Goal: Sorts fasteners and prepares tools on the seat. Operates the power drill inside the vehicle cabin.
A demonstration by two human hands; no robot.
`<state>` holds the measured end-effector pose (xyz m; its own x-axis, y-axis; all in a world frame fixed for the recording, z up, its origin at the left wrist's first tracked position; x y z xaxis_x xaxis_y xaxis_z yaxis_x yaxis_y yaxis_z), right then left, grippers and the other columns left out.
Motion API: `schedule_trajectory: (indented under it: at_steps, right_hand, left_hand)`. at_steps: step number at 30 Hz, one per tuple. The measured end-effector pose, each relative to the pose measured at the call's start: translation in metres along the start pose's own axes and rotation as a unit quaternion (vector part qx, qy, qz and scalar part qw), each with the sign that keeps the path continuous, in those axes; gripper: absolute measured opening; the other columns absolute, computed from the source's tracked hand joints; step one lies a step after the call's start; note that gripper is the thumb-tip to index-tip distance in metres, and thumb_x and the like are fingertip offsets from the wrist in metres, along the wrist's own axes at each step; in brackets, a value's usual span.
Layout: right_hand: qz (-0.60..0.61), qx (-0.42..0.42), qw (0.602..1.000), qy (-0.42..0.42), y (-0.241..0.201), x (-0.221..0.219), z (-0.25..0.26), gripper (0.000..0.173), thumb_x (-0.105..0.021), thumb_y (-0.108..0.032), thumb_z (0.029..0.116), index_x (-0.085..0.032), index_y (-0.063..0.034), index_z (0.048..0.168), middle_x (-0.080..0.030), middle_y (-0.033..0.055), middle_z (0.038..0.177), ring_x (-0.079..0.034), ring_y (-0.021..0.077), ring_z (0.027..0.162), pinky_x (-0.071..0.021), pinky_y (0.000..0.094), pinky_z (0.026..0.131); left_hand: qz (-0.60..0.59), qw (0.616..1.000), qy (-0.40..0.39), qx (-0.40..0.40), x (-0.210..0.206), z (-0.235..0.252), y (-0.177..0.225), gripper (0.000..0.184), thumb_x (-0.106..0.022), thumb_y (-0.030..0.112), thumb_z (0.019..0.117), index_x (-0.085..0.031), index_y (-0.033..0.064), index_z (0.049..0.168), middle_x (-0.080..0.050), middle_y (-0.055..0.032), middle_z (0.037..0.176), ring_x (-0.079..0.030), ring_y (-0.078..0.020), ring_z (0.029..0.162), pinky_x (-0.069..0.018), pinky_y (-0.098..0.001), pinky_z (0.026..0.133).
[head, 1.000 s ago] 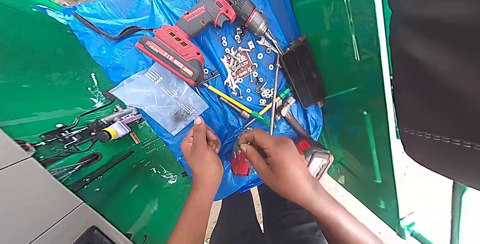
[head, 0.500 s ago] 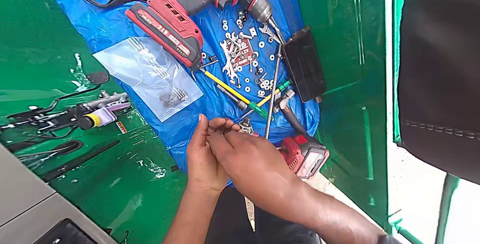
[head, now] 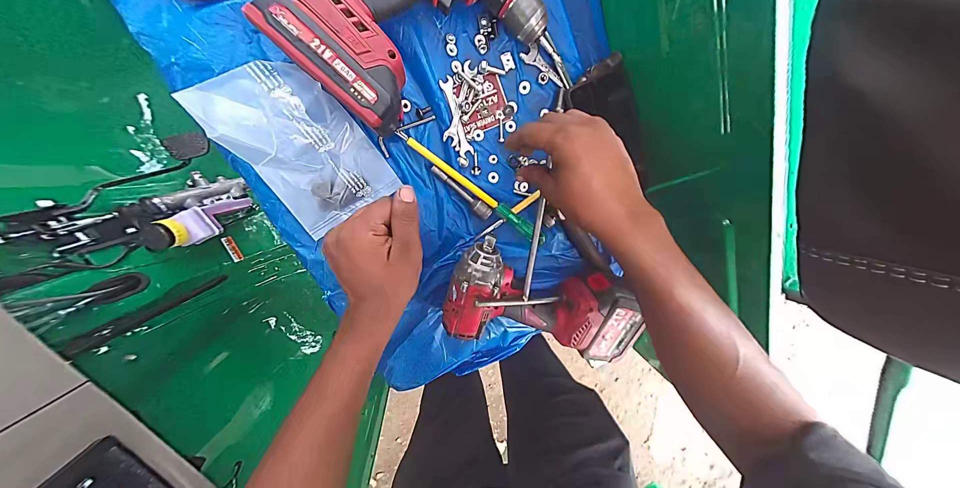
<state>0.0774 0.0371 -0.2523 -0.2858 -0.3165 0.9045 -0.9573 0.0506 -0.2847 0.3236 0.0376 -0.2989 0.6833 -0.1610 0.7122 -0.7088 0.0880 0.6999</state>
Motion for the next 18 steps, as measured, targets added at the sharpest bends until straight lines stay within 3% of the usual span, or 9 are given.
schedule_trajectory:
  at_steps: [3,5,7,14,16,18]
  right_hand:
    - [-0.108,-0.071,0.984,-0.121,-0.002,-0.012,0.019,0.022,-0.077,-0.017,0.0834,-0.072,-0.0199,0.104,-0.071,0.0071,0.104,-0.066,0.0334,0.109,-0.0553,0.0531,0.073]
    - [-0.139,-0.122,0.969,-0.165,-0.002,-0.01,0.03,0.021,-0.081,-0.02,0.081,-0.068,-0.0151,0.097,-0.069,0.013,0.095,-0.068,0.0375,0.093,-0.0517,0.0557,0.062]
    - [-0.143,-0.139,0.965,-0.17,0.004,-0.009,0.04,0.018,-0.079,-0.019,0.0827,-0.069,-0.0149,0.097,-0.069,0.0151,0.093,-0.069,0.0386,0.087,-0.0509,0.0572,0.06]
    - [-0.03,-0.071,0.997,-0.028,0.041,0.005,0.064,0.011,-0.077,-0.031,0.0897,-0.075,-0.022,0.096,-0.074,0.0019,0.092,-0.07,0.0268,0.091,-0.0533,0.0571,0.074]
    - [0.001,-0.038,0.999,0.038,0.046,0.012,0.067,0.009,-0.067,-0.027,0.0973,-0.074,-0.0212,0.1,-0.075,-0.0014,0.094,-0.071,0.0204,0.09,-0.0539,0.0506,0.077]
    - [0.049,-0.023,0.995,0.085,0.049,0.023,0.065,0.013,-0.063,-0.022,0.0997,-0.075,-0.022,0.103,-0.076,-0.006,0.096,-0.071,0.0109,0.09,-0.0554,0.041,0.08]
  left_hand:
    - [0.189,0.972,-0.02,-0.137,-0.026,0.005,-0.004,0.052,-0.041,0.038,0.1074,-0.047,0.0091,0.064,-0.051,-0.0099,0.06,-0.057,-0.0292,0.056,-0.0385,-0.0454,0.046]
    - [0.25,0.954,-0.016,-0.165,-0.041,0.004,-0.007,0.051,-0.041,0.038,0.1066,-0.052,0.0078,0.067,-0.057,-0.0124,0.067,-0.064,-0.0332,0.064,-0.0431,-0.0468,0.047]
    - [0.26,0.951,-0.005,-0.165,-0.047,0.003,-0.01,0.051,-0.041,0.038,0.1066,-0.051,0.0081,0.067,-0.056,-0.0122,0.066,-0.064,-0.0328,0.064,-0.0422,-0.0461,0.048]
    - [0.242,0.955,0.006,-0.172,-0.049,0.006,-0.014,0.05,-0.04,0.037,0.1059,-0.048,0.0088,0.065,-0.054,-0.0112,0.065,-0.061,-0.0318,0.062,-0.0404,-0.0451,0.047]
    - [0.239,0.955,0.007,-0.175,-0.05,0.006,-0.013,0.051,-0.039,0.037,0.106,-0.046,0.009,0.064,-0.053,-0.0117,0.064,-0.06,-0.0319,0.061,-0.0398,-0.0451,0.048]
    - [0.238,0.955,0.01,-0.176,-0.05,0.007,-0.012,0.051,-0.039,0.037,0.1057,-0.046,0.009,0.064,-0.053,-0.0115,0.063,-0.06,-0.0316,0.06,-0.0397,-0.0451,0.048]
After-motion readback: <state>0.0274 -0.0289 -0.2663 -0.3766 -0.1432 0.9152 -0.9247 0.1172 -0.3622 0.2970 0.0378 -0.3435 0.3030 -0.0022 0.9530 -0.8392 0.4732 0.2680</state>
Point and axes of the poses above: each hand's wrist, its own z-axis towards the middle knuckle, its own x-axis out of the back of the hand, y = z × x, the point moved 5 cm from there along z, towards the middle knuckle
